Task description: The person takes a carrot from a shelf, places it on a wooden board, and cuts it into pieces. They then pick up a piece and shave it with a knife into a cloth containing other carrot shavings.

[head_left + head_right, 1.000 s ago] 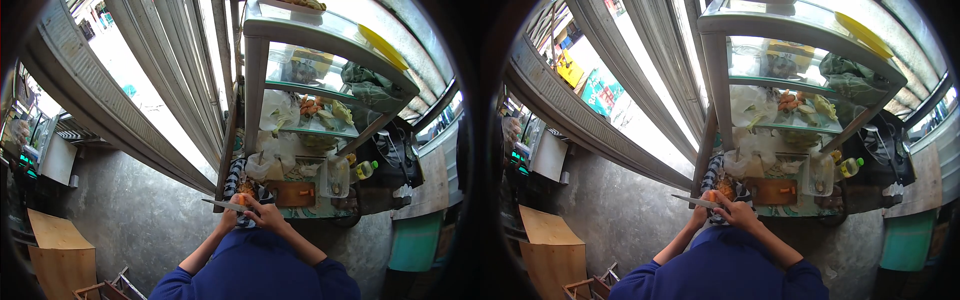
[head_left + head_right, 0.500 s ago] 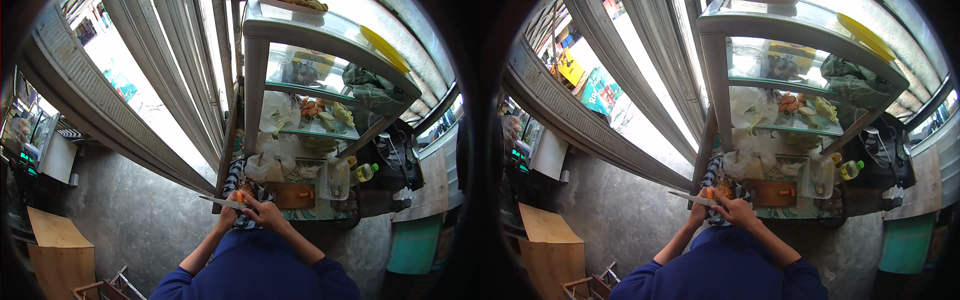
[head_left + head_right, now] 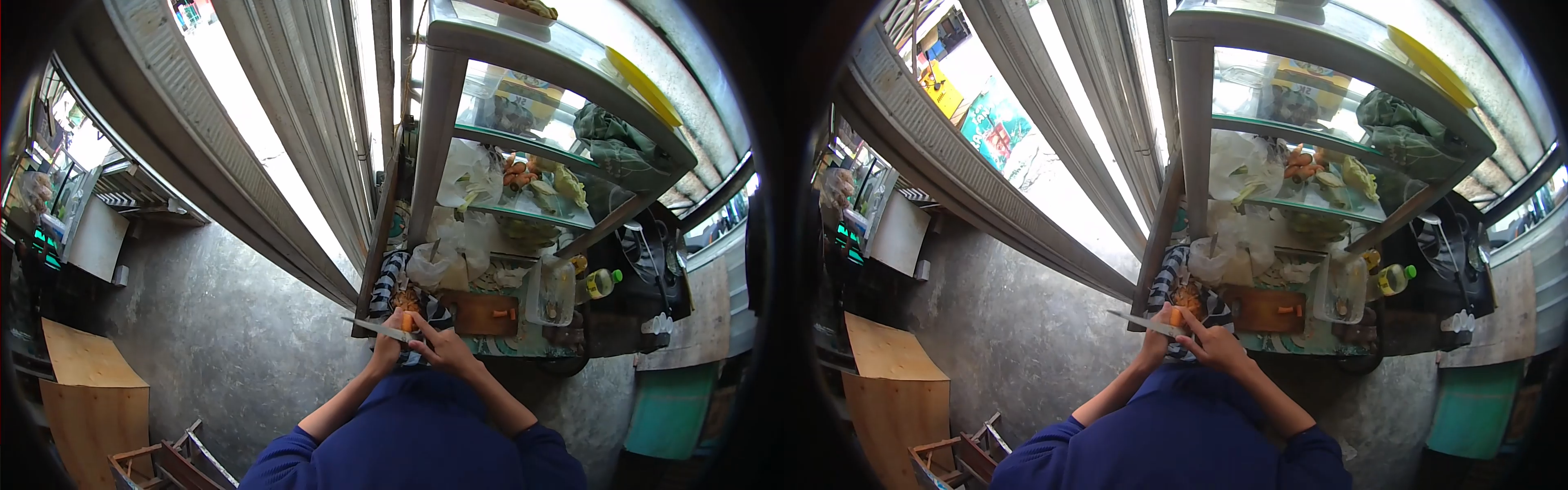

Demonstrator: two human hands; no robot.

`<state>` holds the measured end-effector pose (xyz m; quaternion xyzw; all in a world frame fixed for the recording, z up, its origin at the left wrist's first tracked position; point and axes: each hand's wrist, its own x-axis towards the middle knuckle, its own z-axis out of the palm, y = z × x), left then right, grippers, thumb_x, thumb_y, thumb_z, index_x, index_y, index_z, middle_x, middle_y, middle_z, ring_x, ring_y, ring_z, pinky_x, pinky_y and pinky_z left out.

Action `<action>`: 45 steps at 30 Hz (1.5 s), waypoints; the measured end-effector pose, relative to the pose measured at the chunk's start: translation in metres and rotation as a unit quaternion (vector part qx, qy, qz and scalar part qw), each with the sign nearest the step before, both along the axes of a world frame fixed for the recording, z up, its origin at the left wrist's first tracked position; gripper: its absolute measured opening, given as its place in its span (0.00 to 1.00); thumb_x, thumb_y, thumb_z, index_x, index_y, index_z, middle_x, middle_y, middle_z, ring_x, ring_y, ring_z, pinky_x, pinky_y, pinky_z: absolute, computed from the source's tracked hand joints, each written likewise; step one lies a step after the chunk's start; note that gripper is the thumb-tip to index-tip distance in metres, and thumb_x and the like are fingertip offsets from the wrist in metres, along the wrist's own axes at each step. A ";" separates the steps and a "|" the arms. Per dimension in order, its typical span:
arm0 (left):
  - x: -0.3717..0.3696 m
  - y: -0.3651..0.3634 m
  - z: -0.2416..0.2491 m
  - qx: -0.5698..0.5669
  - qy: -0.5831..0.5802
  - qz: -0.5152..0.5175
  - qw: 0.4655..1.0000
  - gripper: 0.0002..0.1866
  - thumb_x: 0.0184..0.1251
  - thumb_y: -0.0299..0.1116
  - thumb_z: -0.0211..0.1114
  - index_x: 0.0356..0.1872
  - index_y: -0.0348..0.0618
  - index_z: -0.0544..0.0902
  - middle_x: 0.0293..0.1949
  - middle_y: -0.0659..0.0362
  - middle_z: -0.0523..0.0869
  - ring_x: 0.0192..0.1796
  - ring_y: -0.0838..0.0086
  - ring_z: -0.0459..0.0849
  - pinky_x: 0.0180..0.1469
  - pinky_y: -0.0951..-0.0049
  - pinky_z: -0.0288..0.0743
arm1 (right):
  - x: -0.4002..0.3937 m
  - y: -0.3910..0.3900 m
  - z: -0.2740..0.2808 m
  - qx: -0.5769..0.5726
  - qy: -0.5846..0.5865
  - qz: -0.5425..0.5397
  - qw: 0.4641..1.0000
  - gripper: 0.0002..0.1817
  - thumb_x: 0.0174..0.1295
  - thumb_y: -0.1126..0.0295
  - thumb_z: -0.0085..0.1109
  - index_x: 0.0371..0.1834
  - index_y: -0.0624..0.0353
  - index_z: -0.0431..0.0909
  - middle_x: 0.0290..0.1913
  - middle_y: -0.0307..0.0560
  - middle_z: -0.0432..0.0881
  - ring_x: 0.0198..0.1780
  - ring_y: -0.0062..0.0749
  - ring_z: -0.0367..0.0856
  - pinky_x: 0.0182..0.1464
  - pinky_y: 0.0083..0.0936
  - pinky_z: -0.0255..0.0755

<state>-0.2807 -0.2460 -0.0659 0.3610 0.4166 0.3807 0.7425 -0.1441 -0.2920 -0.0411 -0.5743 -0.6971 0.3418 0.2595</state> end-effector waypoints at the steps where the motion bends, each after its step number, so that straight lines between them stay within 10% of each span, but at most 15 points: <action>1: -0.001 0.000 -0.002 0.000 -0.001 0.001 1.000 0.20 0.72 0.46 0.40 0.29 0.44 0.73 0.20 0.68 0.69 0.21 0.87 0.65 0.22 0.84 0.59 | -0.001 -0.001 -0.002 -0.007 -0.010 0.000 1.000 0.32 0.63 0.48 0.42 0.64 0.57 0.56 0.15 0.58 0.72 0.20 0.51 0.75 0.25 0.41 0.67; 45: -0.017 0.001 -0.024 0.050 0.026 -0.016 0.998 0.20 0.72 0.44 0.42 0.28 0.41 0.74 0.20 0.68 0.69 0.22 0.86 0.64 0.24 0.83 0.57 | -0.013 0.000 0.002 -0.041 0.031 -0.042 0.998 0.32 0.61 0.49 0.46 0.63 0.56 0.58 0.17 0.58 0.73 0.23 0.51 0.76 0.27 0.37 0.67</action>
